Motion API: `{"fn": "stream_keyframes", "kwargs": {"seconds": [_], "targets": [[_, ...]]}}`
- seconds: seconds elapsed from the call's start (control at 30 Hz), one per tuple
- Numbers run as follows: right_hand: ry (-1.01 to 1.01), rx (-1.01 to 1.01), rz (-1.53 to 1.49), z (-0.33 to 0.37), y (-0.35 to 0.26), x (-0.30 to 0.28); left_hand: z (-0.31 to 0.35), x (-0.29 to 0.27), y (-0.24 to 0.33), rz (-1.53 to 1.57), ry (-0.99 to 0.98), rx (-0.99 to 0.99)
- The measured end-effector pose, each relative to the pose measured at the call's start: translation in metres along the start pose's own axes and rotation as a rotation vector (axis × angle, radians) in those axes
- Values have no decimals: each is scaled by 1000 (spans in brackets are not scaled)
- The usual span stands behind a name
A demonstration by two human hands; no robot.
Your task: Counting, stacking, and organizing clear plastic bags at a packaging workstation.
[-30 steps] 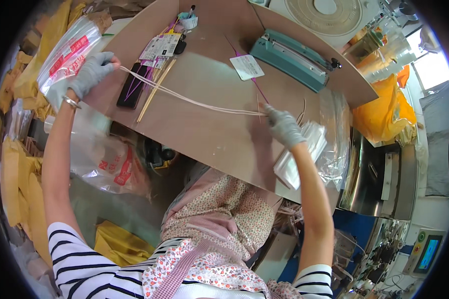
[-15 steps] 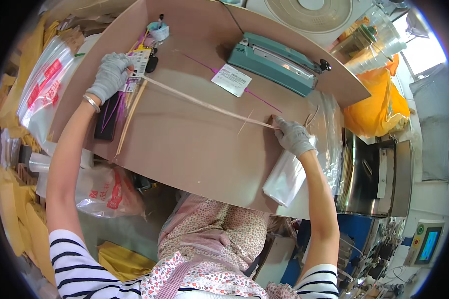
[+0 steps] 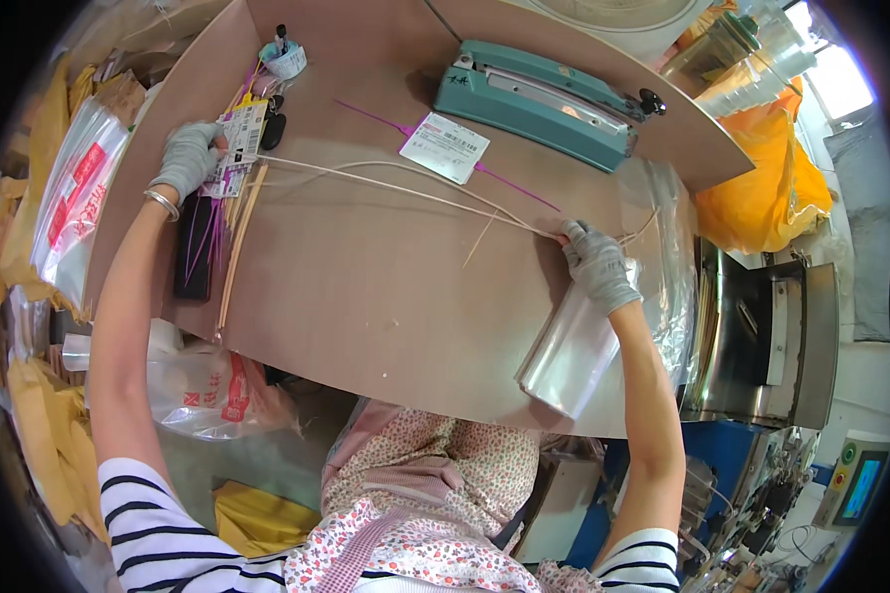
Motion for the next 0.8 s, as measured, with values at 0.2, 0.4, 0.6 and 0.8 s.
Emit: {"fn": "stream_keyframes", "kwargs": {"seconds": [0.2,0.4,0.6,0.8], "targets": [[-89,-50,51,-7,-7,-5,-4,-10,11,-189,83,246],[-129,-23,119,-1,13,-13,-9,-18,-22,-276,68,207],[-83,-39,158,-1,15,-16,-6,-25,-1,-247,-57,120],[39,14,138,-23,-21,-22,-7,-25,-2,-275,-103,42]]}}
Point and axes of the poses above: each hand's wrist, its own z-axis away from the middle knuckle, its own x-axis out of the palm, y = z × x, the point moved 1 cm from there along -z, towards the middle knuckle, and after that the axes turned 2 degrees about -z, right-handed, at the moved point
